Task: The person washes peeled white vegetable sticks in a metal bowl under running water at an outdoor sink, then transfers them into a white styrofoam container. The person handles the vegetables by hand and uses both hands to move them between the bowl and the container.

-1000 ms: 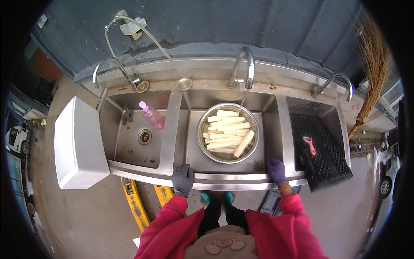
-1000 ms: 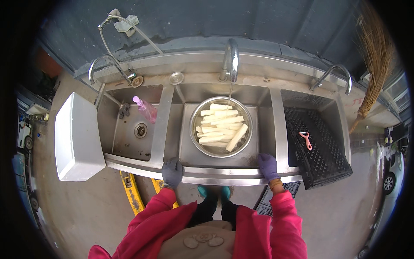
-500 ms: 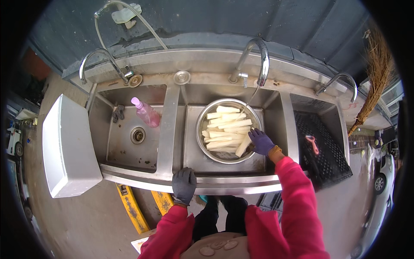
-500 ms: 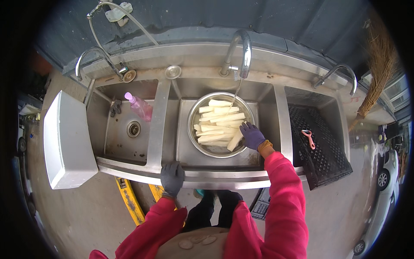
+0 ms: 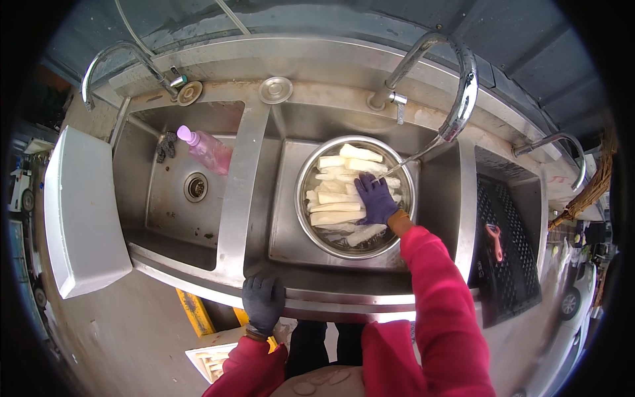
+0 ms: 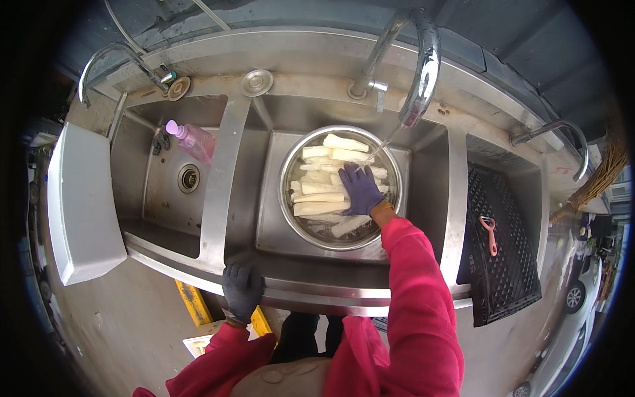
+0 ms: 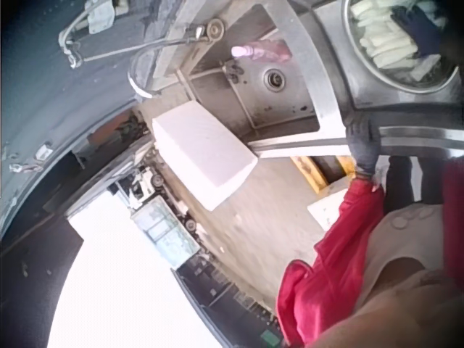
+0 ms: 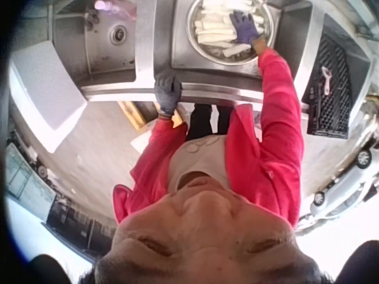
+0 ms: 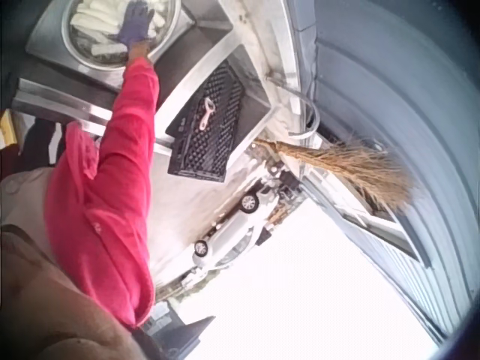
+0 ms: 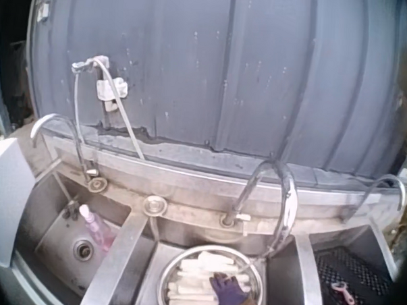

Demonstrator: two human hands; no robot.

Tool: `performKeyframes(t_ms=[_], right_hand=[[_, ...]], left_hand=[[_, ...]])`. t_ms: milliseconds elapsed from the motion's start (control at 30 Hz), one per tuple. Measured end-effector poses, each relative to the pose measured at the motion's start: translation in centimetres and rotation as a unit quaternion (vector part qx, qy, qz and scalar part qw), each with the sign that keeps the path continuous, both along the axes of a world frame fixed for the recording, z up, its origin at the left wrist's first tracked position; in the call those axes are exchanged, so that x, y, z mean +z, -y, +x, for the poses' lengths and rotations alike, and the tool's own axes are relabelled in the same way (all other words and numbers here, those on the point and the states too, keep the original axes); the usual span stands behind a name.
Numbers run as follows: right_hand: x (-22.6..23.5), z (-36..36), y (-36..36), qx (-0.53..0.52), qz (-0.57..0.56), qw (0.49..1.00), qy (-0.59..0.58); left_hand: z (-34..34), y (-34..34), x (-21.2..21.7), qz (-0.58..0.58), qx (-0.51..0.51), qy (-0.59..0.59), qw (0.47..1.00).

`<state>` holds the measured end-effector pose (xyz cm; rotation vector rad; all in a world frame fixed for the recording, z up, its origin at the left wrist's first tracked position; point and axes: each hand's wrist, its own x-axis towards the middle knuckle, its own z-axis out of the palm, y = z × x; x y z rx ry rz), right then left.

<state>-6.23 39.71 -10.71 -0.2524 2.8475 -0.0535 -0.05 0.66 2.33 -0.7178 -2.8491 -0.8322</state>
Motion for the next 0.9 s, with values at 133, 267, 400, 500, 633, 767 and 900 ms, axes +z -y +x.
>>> performKeyframes(t_ms=[133, 267, 400, 500, 633, 767, 900], right_hand=[[-1.1, -1.0, -2.0, -0.067, -0.127, 0.99, -0.007], [-2.9, -0.5, -2.4, -0.169, -0.254, 0.95, 0.073], [-3.3, -0.1, -2.2, -0.105, -0.29, 0.941, 0.14], [-1.6, -1.0, -3.2, -0.03, -0.204, 0.968, 0.14], [0.8, -3.1, -5.1, 0.057, -0.155, 0.98, -0.108], [0.1, -4.8, -5.6, -0.087, -0.132, 0.983, -0.096], [-3.7, -5.1, -5.3, -0.135, -0.138, 0.981, -0.003]], left_hand=[[0.0, 0.0, -0.2, -0.015, 0.004, 0.004, 1.0], [0.0, -0.1, -0.2, -0.018, 0.005, -0.004, 1.0], [0.1, -0.1, 0.0, -0.03, 0.012, 0.006, 0.999], [0.0, -0.2, 0.2, -0.039, 0.015, 0.014, 0.999], [-0.2, -0.3, 0.2, -0.037, 0.012, 0.007, 0.999], [-0.1, -0.4, 0.1, -0.041, 0.017, -0.001, 0.999], [0.0, -0.3, 0.0, -0.048, 0.015, -0.004, 0.999]])
